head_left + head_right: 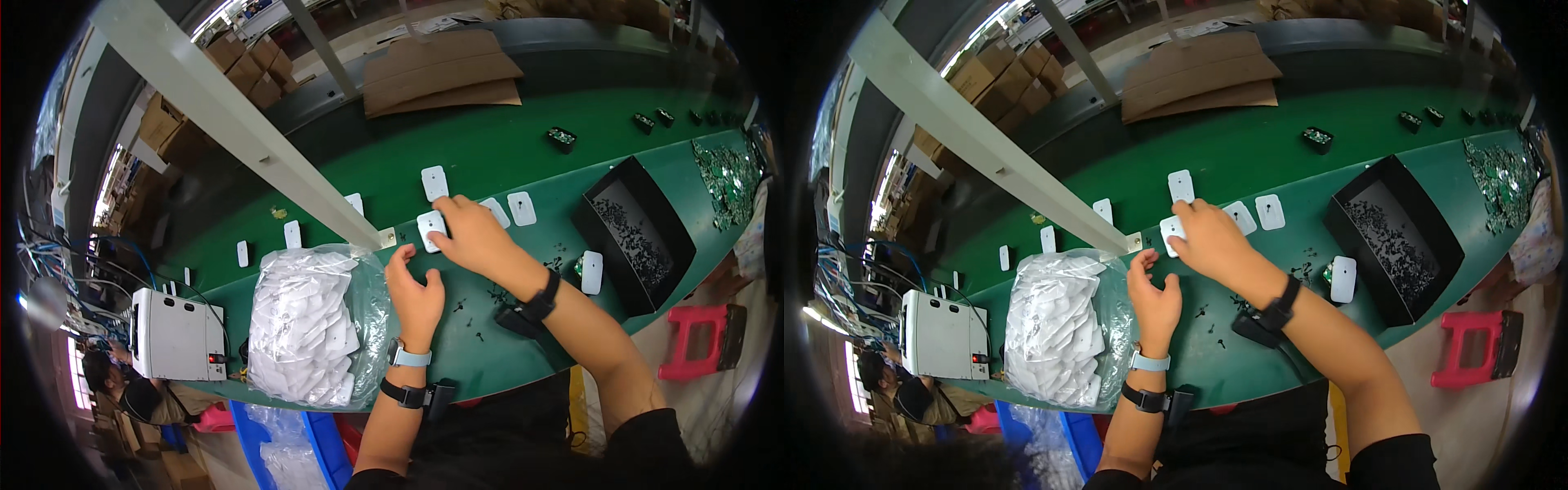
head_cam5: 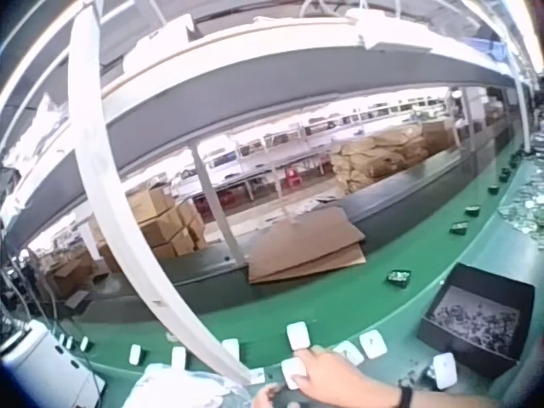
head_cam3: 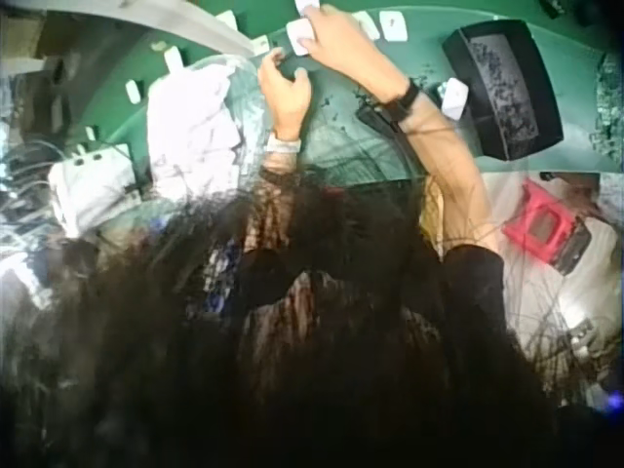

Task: The person assembles small white electronic devices by hand on a green workbench. They pick up white plastic casings, insert small black components, and place green circuit boards inside the casings. The person then closes the casings and places the finished units on the table.

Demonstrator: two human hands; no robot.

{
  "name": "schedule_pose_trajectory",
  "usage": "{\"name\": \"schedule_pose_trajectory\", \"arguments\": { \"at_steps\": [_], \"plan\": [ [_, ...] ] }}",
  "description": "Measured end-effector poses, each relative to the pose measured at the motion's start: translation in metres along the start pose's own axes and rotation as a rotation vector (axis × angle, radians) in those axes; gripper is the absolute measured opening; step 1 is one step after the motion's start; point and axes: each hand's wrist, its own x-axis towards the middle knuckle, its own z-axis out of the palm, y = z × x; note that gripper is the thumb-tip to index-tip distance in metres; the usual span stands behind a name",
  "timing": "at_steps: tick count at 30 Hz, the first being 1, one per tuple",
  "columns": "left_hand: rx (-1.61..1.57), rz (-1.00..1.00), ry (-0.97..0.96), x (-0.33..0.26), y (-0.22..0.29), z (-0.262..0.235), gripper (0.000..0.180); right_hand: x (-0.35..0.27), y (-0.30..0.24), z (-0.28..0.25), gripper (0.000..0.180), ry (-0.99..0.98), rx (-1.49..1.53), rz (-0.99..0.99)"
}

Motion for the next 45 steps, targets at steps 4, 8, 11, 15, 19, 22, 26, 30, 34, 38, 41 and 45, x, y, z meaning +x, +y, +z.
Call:
{"name": "schedule_pose_trajectory", "arguments": {
  "at_steps": [4, 8, 11, 15, 19, 22, 26, 30, 34, 38, 41, 45],
  "plan": [
    [-0.012, -0.049, 0.078, 0.001, 0.001, -0.003, 0.043, 0.016, -0.012, 0.021, 0.043, -0.055, -0.160, 0.017],
    [-0.026, 0.002, 0.093, 0.001, 0.006, -0.004, 0.039, 0.017, -0.016, 0.036, 0.033, -0.062, -0.230, 0.038],
    [-0.038, 0.014, 0.095, 0.000, 0.011, -0.007, 0.035, 0.024, -0.014, 0.026, 0.031, 0.030, -0.205, 0.014],
    [-0.110, 0.025, 0.104, -0.002, 0.016, -0.007, 0.032, 0.058, 0.013, -0.025, 0.031, 0.114, -0.221, 0.179],
    [-0.125, 0.059, 0.104, -0.001, 0.018, -0.012, 0.028, 0.079, 0.065, -0.015, 0.033, 0.081, -0.376, 0.251],
    [-0.102, 0.081, 0.134, -0.001, 0.019, -0.011, 0.023, 0.082, 0.083, -0.010, 0.035, 0.034, -0.376, 0.337],
    [-0.100, 0.069, 0.127, -0.001, 0.017, -0.011, 0.021, 0.086, 0.068, -0.016, 0.033, -0.088, -0.396, 0.355],
    [-0.071, 0.062, 0.112, -0.001, 0.016, -0.011, 0.019, 0.064, 0.034, -0.037, 0.025, 0.130, -0.290, 0.040],
    [-0.066, 0.039, 0.058, -0.002, 0.019, -0.007, 0.018, 0.019, 0.021, -0.053, 0.013, -0.116, -0.061, 0.003],
    [-0.046, 0.039, -0.018, -0.004, 0.018, -0.006, 0.018, -0.010, 0.027, -0.064, 0.009, -0.308, 0.045, -0.019],
    [-0.008, 0.070, -0.028, -0.003, 0.019, -0.005, 0.016, -0.020, 0.041, -0.058, 0.013, -0.300, 0.039, -0.050],
    [0.010, 0.066, 0.004, -0.001, 0.012, -0.009, 0.012, -0.026, 0.040, -0.047, 0.011, -0.228, 0.009, -0.059]
  ]
}}
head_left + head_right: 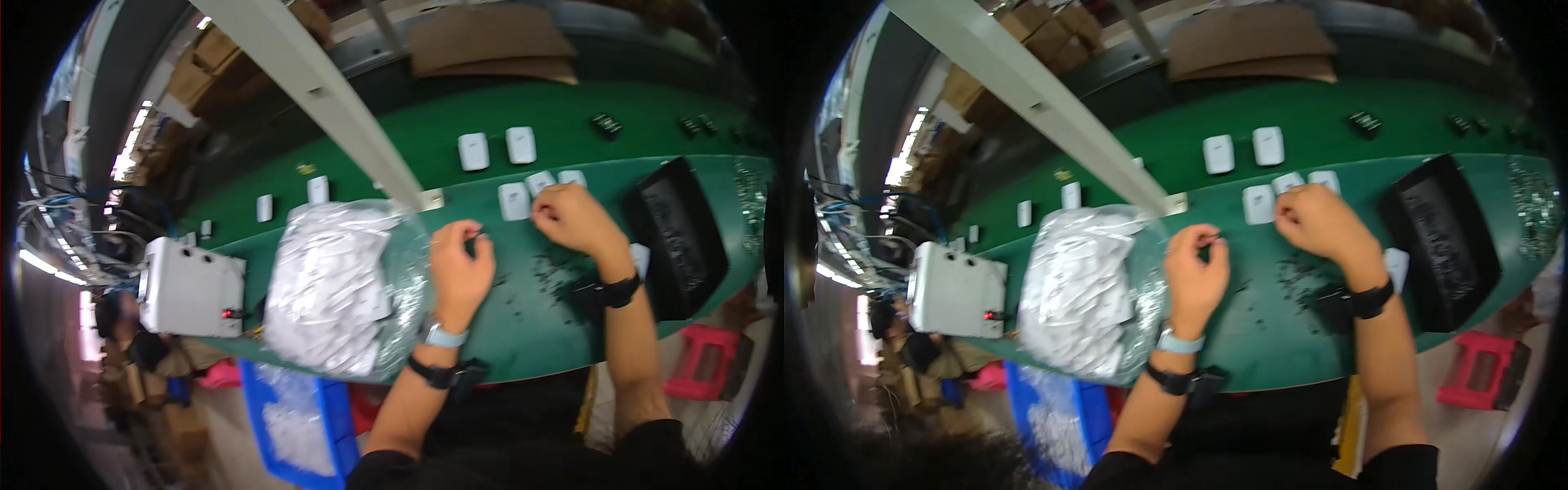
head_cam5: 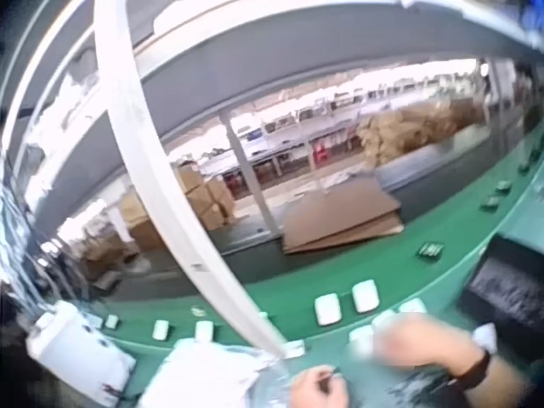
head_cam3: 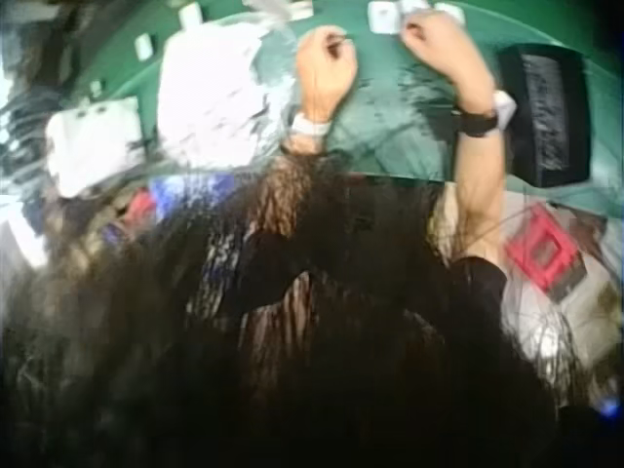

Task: The person assembles small white electronic devices by hand on a green workbench. They pick up white plastic casings, insert small black components, and place green circuit boards inside the casings. The person then closes the casings and places the finished units on the table.

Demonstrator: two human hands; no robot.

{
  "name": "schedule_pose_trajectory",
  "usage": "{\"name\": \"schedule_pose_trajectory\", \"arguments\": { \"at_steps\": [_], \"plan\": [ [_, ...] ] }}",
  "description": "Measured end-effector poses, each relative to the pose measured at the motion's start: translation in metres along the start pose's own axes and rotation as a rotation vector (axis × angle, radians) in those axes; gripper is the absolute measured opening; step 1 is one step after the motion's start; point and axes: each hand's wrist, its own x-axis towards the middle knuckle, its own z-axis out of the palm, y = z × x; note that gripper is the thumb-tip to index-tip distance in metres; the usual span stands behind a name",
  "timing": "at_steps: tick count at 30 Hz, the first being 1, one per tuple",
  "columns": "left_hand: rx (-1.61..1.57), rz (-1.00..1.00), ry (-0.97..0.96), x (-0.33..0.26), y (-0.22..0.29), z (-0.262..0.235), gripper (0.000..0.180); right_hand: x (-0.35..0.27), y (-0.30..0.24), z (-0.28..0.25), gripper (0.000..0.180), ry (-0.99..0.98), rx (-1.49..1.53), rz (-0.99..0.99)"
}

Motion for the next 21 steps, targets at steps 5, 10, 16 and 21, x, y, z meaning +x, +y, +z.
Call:
{"name": "schedule_pose_trajectory", "arguments": {
  "at_steps": [5, 10, 16, 21],
  "plan": [
    [0.114, 0.019, -0.042, 0.006, 0.015, -0.013, 0.009, -0.003, 0.002, 0.004, 0.010, 0.057, -0.054, -0.044],
    [0.239, -0.019, -0.158, 0.010, 0.017, -0.024, 0.015, -0.002, 0.010, -0.003, 0.010, 0.267, -0.150, 0.010],
    [0.314, 0.065, -0.270, 0.038, 0.024, 0.016, 0.029, 0.002, 0.008, 0.001, 0.013, 0.350, -0.079, 0.081],
    [0.366, 0.094, -0.223, 0.027, 0.038, -0.015, 0.019, -0.001, 0.019, 0.003, 0.011, 0.389, -0.123, 0.086]
  ]
}}
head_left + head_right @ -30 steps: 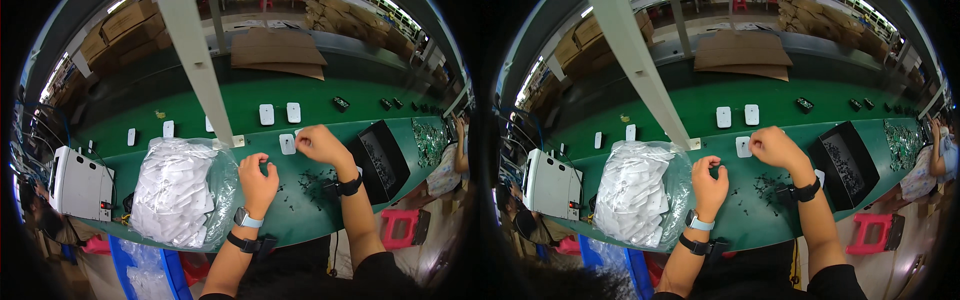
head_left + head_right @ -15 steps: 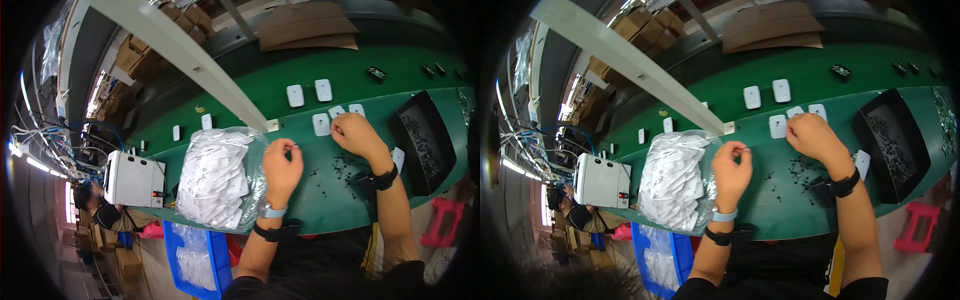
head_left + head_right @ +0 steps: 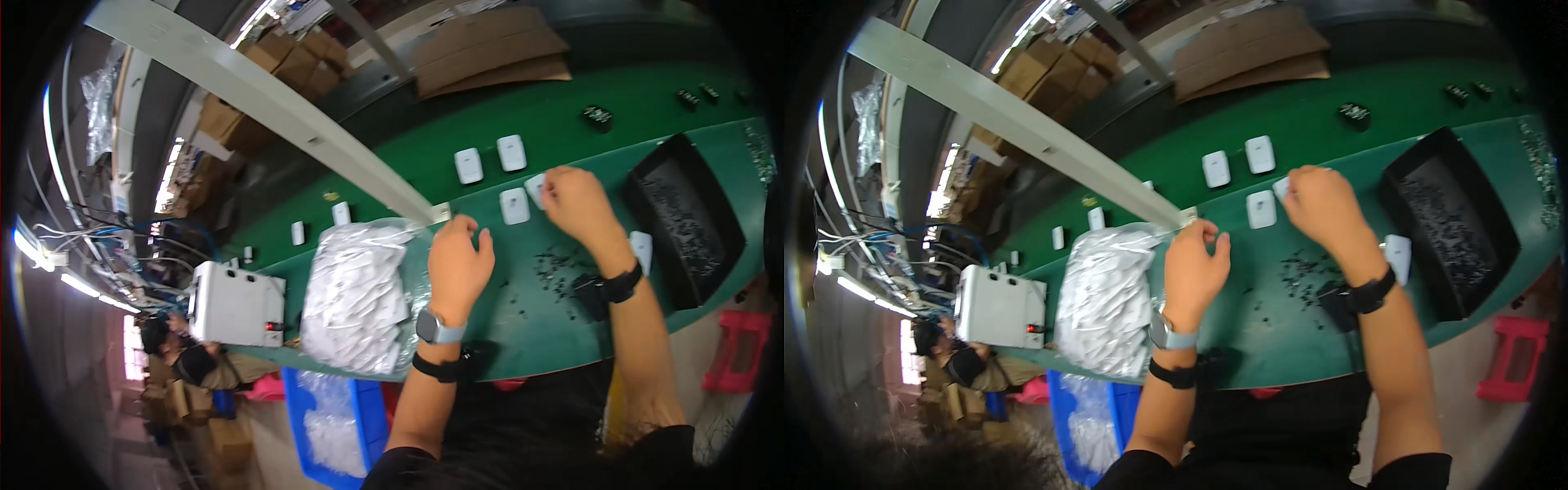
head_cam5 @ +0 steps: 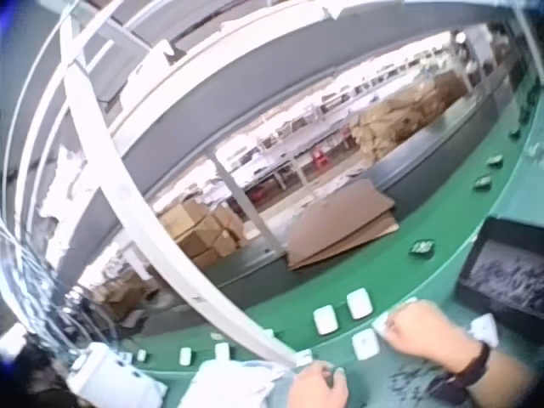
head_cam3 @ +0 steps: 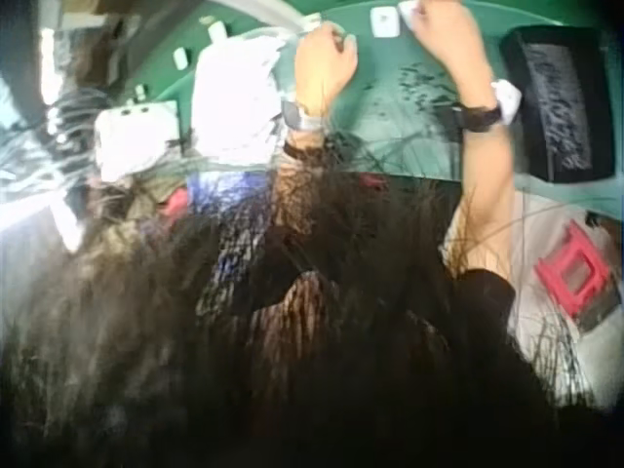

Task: The person assembles small white electronic devices by hand on a green workbench. They pick up white plastic casings, insert small black components, and place green circuit boards inside the casings. The person then closes the casings and places the finished units on the table.

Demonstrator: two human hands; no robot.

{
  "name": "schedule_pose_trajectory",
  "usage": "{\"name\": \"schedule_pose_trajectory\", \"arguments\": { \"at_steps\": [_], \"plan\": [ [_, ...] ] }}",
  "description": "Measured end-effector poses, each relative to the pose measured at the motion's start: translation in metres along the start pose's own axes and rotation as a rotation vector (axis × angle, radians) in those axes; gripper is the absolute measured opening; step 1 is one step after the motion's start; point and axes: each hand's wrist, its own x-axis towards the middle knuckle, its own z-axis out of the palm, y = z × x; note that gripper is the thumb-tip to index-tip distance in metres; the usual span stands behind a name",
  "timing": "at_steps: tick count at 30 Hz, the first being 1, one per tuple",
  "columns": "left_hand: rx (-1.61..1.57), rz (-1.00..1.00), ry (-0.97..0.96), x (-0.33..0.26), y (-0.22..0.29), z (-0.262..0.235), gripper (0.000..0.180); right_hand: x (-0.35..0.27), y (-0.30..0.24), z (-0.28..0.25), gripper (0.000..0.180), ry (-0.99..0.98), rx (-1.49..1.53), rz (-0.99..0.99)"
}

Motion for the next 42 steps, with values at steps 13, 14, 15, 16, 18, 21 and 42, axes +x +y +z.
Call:
{"name": "schedule_pose_trajectory", "arguments": {
  "at_steps": [13, 14, 15, 16, 18, 21, 42],
  "plan": [
    [0.664, -0.229, 0.004, -0.053, -0.073, -0.071, 0.025, -0.006, -0.014, -0.007, 0.013, -0.209, 0.081, -0.122],
    [0.693, -0.246, -0.018, -0.052, -0.074, -0.070, 0.025, -0.007, -0.013, -0.005, 0.014, -0.229, 0.099, -0.152],
    [0.763, -0.137, 0.069, -0.055, -0.092, -0.067, 0.019, -0.005, -0.013, -0.003, 0.012, -0.267, 0.136, -0.195],
    [0.765, -0.146, 0.052, -0.053, -0.093, -0.068, 0.017, -0.006, -0.016, -0.004, 0.011, -0.359, 0.187, -0.204],
    [0.769, -0.161, 0.015, -0.048, -0.088, -0.069, 0.013, -0.008, -0.025, -0.006, 0.010, -0.540, 0.292, -0.211],
    [0.687, -0.093, 0.081, -0.044, -0.085, -0.064, 0.010, -0.017, -0.036, 0.004, 0.012, -0.770, 0.318, -0.234],
    [-1.259, -0.417, -0.006, -0.002, -0.027, 0.025, 0.021, -0.002, -0.041, -0.004, 0.007, -0.381, 0.630, -0.099]
  ]
}}
